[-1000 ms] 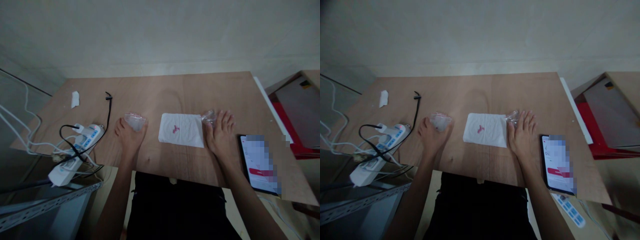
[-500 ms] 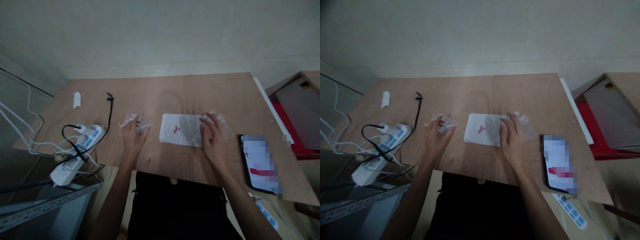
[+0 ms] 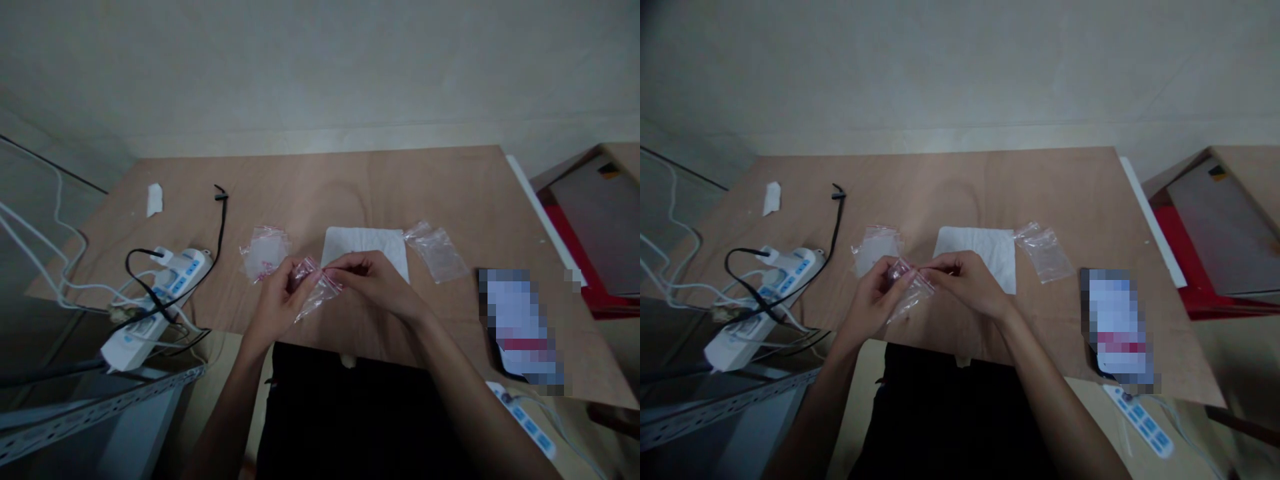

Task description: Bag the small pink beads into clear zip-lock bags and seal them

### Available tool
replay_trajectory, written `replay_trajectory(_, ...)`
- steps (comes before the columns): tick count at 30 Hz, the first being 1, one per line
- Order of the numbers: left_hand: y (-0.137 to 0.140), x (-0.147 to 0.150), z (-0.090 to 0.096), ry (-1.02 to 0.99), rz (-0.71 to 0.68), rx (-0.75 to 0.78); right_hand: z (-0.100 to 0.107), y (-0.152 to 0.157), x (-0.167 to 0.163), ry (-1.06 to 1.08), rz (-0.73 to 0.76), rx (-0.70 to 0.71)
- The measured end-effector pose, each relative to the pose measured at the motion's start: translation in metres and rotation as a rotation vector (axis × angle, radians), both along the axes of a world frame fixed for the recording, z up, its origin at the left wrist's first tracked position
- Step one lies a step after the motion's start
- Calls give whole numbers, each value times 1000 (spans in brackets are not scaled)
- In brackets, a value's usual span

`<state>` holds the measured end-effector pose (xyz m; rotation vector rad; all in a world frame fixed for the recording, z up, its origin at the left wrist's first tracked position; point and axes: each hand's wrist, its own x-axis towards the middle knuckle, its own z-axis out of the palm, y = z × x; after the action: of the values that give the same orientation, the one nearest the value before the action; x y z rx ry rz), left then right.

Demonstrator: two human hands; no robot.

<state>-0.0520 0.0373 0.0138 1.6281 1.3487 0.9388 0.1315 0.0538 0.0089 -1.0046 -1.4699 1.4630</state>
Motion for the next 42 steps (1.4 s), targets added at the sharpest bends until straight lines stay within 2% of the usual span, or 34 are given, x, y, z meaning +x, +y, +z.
replay_trajectory(4, -6, 7, 3, -107, -17, -90, 6, -17, 8, 42, 4, -83)
replay_trajectory(10, -10, 14, 2, -332, -152, -255, 0, -29, 9, 253, 1, -305)
replay_trajectory(12, -12, 15, 1, -300, -148, -247, -1, -32, 8, 282, -20, -326)
replay_trajectory(13, -13, 17, 0, -238, -86, -179, -1, -33, 7, 272, -53, -318)
replay_trajectory(16, -20, 21, 1, 33, 295, 198, 5, -41, 4, 133, -229, -208)
replay_trajectory(17, -23, 23, 3, 89, 395, 283, 9, -44, 3, 52, -292, -135)
replay_trajectory(18, -27, 26, 5, 102, 433, 305, 12, -48, 2, -42, -339, -46)
replay_trajectory(19, -30, 28, 7, 73, 414, 268, 16, -53, 0, -139, -363, 56)
replay_trajectory(21, -34, 34, 12, -52, 301, 102, 21, -60, -3, -318, -369, 259)
replay_trajectory(23, -35, 38, 15, -179, 226, -51, 24, -66, -5, -422, -365, 402)
replay_trajectory(25, -35, 39, 14, -275, 206, -147, 24, -67, -6, -430, -384, 456)
replay_trajectory(27, -34, 38, 11, -343, 189, -209, 23, -67, -6, -395, -398, 452)
replay_trajectory(31, -35, 36, 6, -383, 201, -233, 19, -64, -8, -430, -402, 434)
replay_trajectory(35, -37, 37, 10, -243, 177, -180, 13, -65, -9, -593, -388, 556)
replay_trajectory(38, -39, 36, 15, 7, 167, -99, 8, -64, -4, -698, -456, 636)
replay_trajectory(42, -41, 33, 24, 265, 123, -56, 7, -64, 8, -768, -593, 585)
